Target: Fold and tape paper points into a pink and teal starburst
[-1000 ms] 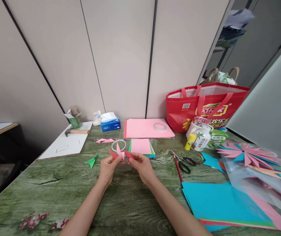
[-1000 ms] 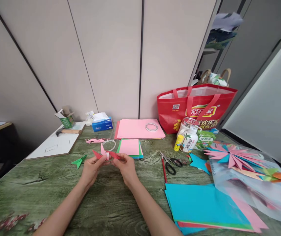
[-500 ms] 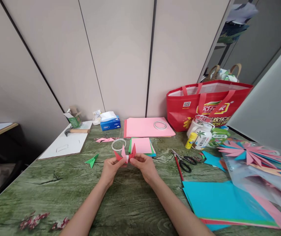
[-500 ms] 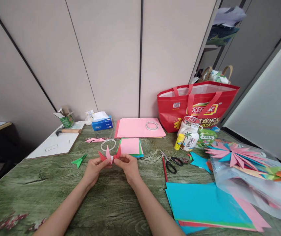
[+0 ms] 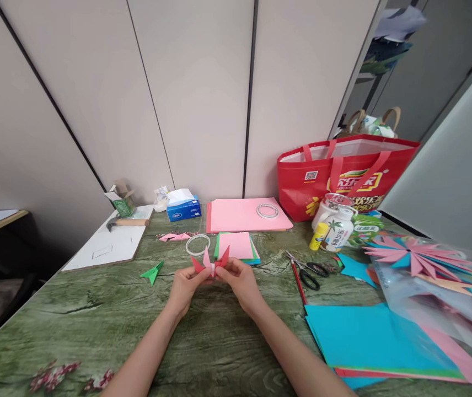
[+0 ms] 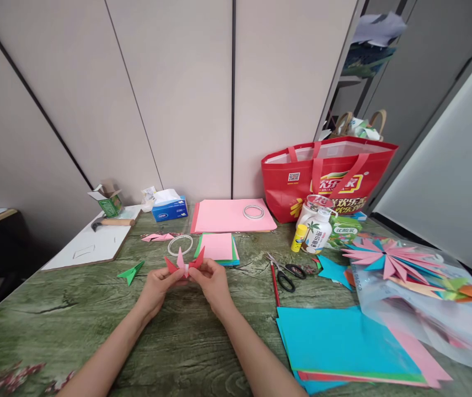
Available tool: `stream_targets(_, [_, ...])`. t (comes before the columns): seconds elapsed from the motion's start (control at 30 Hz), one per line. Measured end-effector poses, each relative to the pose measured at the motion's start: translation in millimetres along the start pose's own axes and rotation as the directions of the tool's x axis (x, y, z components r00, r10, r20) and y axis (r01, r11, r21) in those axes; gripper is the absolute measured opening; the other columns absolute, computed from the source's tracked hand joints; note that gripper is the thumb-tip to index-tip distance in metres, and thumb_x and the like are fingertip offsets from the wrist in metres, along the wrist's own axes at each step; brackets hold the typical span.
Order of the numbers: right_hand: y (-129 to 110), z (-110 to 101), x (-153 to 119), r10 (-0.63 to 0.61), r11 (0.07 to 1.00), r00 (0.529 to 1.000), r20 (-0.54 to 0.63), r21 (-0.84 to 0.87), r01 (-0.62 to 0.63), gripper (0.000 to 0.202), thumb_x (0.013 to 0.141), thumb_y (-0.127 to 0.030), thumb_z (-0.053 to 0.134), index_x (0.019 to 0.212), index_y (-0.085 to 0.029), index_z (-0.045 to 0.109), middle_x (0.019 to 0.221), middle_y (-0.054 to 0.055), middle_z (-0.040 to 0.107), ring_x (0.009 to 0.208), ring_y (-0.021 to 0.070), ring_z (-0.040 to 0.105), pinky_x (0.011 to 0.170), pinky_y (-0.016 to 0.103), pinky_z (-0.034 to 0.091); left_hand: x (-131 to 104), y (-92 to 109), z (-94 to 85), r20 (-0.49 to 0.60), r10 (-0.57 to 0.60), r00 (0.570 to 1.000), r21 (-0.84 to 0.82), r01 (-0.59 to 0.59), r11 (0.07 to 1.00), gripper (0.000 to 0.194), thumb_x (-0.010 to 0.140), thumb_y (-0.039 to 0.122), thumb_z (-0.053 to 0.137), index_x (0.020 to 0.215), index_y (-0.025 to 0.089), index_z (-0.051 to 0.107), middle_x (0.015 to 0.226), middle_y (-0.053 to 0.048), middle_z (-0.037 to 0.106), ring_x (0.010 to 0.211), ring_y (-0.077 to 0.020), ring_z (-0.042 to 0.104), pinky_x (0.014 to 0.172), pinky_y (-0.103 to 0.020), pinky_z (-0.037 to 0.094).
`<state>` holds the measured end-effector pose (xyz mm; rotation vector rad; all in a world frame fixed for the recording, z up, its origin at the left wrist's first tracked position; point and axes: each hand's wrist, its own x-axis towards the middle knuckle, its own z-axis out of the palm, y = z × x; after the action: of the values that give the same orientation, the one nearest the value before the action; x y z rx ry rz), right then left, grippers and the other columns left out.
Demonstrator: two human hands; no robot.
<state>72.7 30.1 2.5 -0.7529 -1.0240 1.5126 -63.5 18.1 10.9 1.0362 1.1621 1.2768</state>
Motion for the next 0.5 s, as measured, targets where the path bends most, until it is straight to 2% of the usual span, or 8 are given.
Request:
stream_targets(0.17, [5.2, -3.0, 4.9, -0.036, 0.997, 0.997, -0.072, -0.074, 0.030, 0.025, 0.063, -0.037, 0.065, 0.074, -0.016, 0.058, 0.072, 0.003, 0.063, 0.062, 0.0150, 0.057, 0.062, 0.030, 0.049, 0.4, -0.2, -0.9, -0.013, 0.002, 1.000, -0.005, -0.002, 1.000, 0.020, 0.056, 0.030, 0.071, 0.067, 0.014, 0.071, 0.068, -0.005, 0.070, 0.063, -0.0192, 0.062, 0.066, -0.034, 0.051])
stream_targets(0.3, [3.8, -5.2, 8.7, -0.092, 0.991, 0.985, -0.148, -0.108, 0.077, 0.025, 0.063, -0.038, 0.064, 0.071, -0.017, 0.053, 0.061, -0.001, 0.058, 0.055, 0.0130, 0.054, 0.055, 0.026, 0.046, 0.2, 0.1, -0.2, -0.036, 0.009, 0.999, 0.013, -0.009, 1.000, 0.020, 0.056, 0.030, 0.071, 0.064, 0.013, 0.071, 0.063, -0.004, 0.069, 0.063, -0.0198, 0.062, 0.067, -0.036, 0.051])
stream_targets(0.4, [3.7, -6.1, 9.4, -0.130, 0.975, 0.975, -0.181, -0.200, 0.093, 0.025, 0.064, -0.038, 0.063, 0.071, -0.017, 0.051, 0.056, -0.004, 0.053, 0.049, 0.0112, 0.049, 0.050, 0.023, 0.041, -0.7, 0.2, 0.4, -0.030, 0.027, 0.999, 0.023, -0.026, 0.999, 0.020, 0.056, 0.030, 0.071, 0.065, 0.012, 0.071, 0.064, -0.004, 0.069, 0.064, -0.0202, 0.061, 0.067, -0.036, 0.051])
stream_targets(0.5, [8.6, -8.3, 9.6, -0.167, 0.952, 0.971, -0.172, -0.285, 0.113, 0.024, 0.065, -0.036, 0.063, 0.072, -0.017, 0.051, 0.061, -0.002, 0.056, 0.055, 0.0123, 0.051, 0.054, 0.024, 0.041, -2.2, -0.8, 2.2, -0.031, 0.051, 0.998, 0.038, -0.050, 0.998, 0.020, 0.055, 0.030, 0.072, 0.065, 0.013, 0.071, 0.062, -0.002, 0.069, 0.060, -0.0180, 0.060, 0.067, -0.035, 0.051])
